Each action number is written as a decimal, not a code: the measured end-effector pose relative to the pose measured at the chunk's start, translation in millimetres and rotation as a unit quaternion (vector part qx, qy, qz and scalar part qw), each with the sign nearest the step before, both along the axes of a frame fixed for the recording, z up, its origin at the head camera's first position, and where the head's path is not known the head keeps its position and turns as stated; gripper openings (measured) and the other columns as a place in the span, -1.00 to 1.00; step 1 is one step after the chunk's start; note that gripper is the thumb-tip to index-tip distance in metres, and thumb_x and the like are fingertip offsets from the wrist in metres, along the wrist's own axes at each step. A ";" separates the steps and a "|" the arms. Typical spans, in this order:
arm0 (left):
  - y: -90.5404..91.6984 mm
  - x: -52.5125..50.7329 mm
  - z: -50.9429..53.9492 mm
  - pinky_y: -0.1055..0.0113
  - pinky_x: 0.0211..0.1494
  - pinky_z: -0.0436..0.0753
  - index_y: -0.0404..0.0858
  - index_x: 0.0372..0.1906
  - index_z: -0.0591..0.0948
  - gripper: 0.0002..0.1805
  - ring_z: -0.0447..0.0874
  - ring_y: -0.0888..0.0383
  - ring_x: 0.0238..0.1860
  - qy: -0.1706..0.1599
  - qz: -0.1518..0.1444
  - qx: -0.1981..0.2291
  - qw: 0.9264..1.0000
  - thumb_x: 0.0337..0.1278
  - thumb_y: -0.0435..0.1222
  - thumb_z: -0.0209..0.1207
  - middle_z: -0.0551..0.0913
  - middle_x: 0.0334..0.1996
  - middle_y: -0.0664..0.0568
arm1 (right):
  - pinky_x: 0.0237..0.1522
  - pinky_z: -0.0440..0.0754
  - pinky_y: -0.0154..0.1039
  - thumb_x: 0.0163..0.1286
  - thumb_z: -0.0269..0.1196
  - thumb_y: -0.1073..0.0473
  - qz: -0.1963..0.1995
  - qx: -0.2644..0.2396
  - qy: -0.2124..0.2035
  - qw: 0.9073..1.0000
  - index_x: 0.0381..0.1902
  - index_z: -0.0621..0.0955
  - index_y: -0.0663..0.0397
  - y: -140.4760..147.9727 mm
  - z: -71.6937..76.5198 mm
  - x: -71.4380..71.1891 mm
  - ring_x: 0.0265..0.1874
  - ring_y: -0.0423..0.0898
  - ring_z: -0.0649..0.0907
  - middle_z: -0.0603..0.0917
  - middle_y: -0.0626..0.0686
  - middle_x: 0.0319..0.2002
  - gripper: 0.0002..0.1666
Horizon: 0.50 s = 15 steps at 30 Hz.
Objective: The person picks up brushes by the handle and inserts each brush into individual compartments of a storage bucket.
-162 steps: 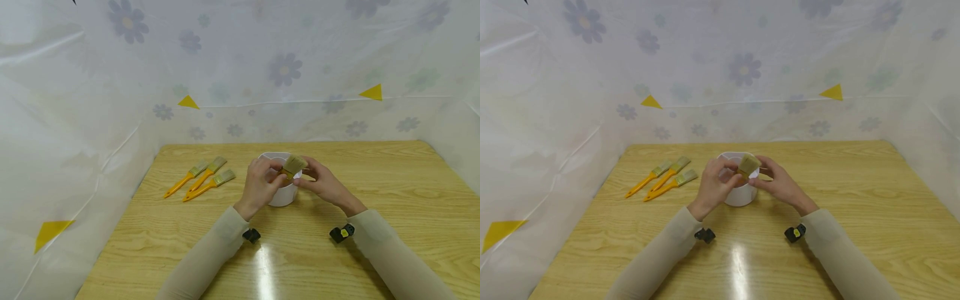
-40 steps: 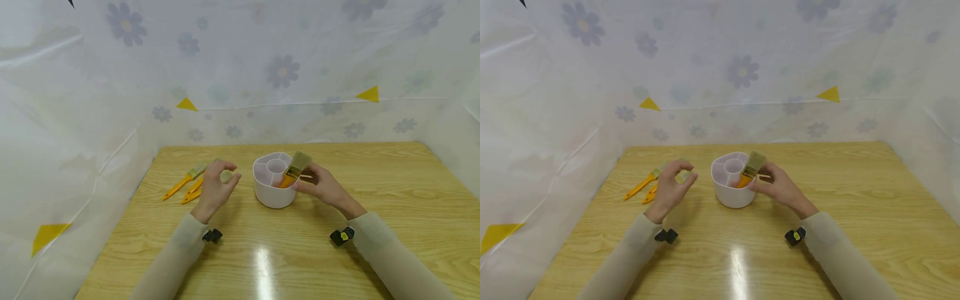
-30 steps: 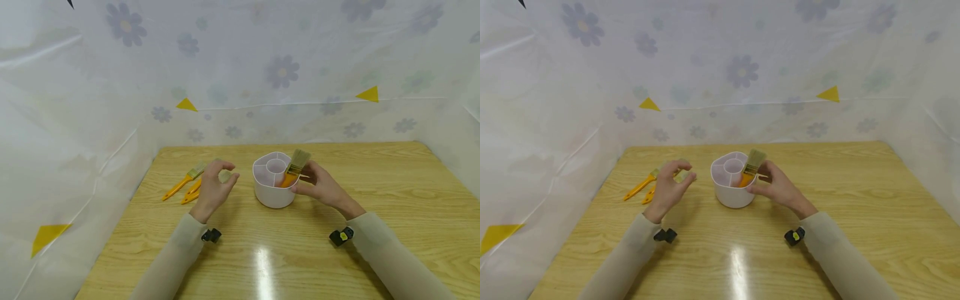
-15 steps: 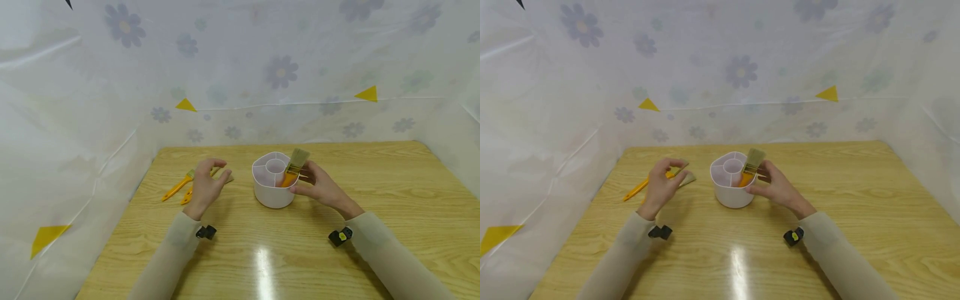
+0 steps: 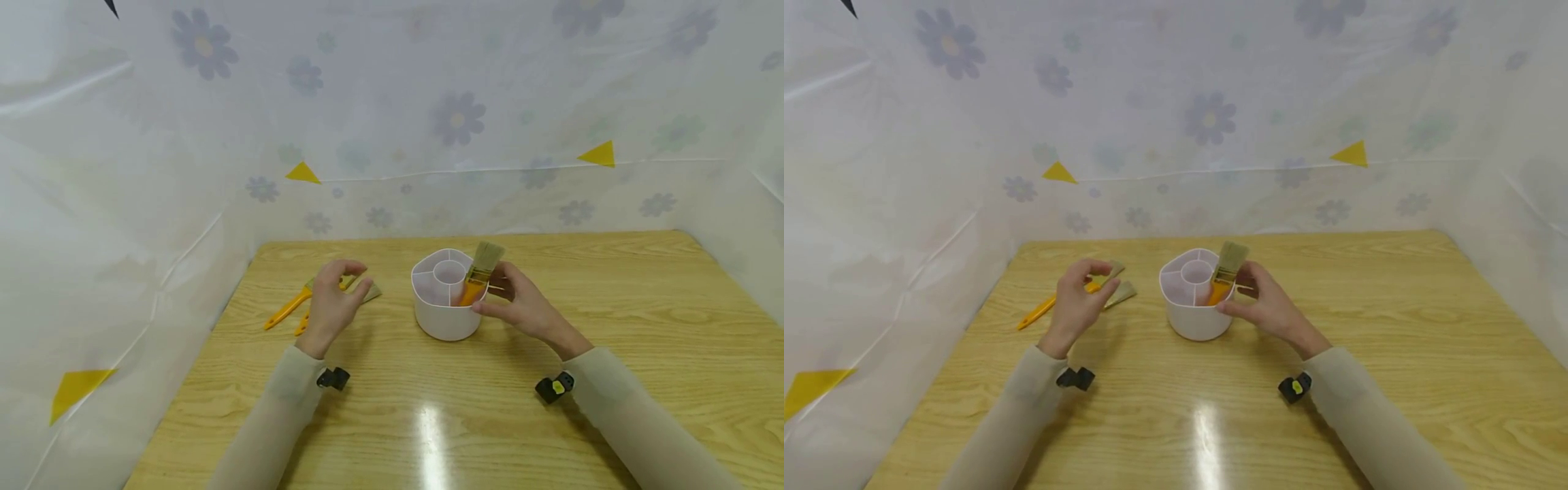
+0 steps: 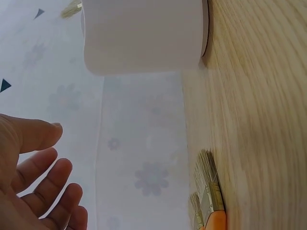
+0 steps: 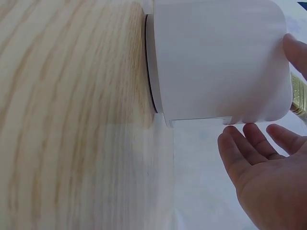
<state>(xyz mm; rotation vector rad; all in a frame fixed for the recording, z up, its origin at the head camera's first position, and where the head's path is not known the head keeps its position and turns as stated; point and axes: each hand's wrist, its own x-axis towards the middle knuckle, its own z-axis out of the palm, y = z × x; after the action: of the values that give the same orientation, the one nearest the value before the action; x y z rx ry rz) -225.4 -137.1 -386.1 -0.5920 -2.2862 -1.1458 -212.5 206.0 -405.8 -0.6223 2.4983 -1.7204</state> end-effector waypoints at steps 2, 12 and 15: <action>-0.4 -0.3 -0.7 0.04 -0.02 0.47 -0.26 -0.16 0.66 -0.81 0.53 0.02 -0.16 -0.001 0.001 -0.002 1.000 0.09 -0.35 0.32 0.64 -0.20 -0.06 | 0.26 0.29 0.15 0.20 0.39 0.17 -0.002 -0.002 0.002 1.000 0.33 0.24 0.16 0.1 0.3 0.1 0.21 0.16 0.43 0.42 0.20 0.20 -0.17; -2.8 -2.8 -2.6 0.14 -0.04 0.49 -0.25 -0.16 0.67 -0.78 0.55 0.02 -0.17 -0.001 0.000 -0.004 1.000 0.05 -0.37 0.35 0.65 -0.19 -0.07 | 0.27 0.28 0.15 0.19 0.38 0.24 -0.001 -0.021 0.011 1.000 0.20 0.27 0.24 0.9 0.4 -0.8 0.18 0.15 0.44 0.43 0.21 0.14 -0.29; -3.7 -3.5 -3.1 0.13 -0.05 0.50 -0.25 -0.17 0.67 -0.79 0.56 0.01 -0.18 0.002 -0.001 -0.004 1.000 0.04 -0.37 0.35 0.66 -0.20 -0.10 | 0.28 0.27 0.14 0.20 0.38 0.24 0.000 -0.024 0.008 1.000 0.20 0.27 0.25 1.3 -0.2 -0.9 0.19 0.15 0.43 0.42 0.21 0.14 -0.28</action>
<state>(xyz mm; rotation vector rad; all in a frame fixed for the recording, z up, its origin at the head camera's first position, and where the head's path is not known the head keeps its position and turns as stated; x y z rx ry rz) -228.9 -140.9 -389.3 -0.5992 -2.2881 -1.1371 -213.4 207.3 -406.0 -0.6419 2.4736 -1.7883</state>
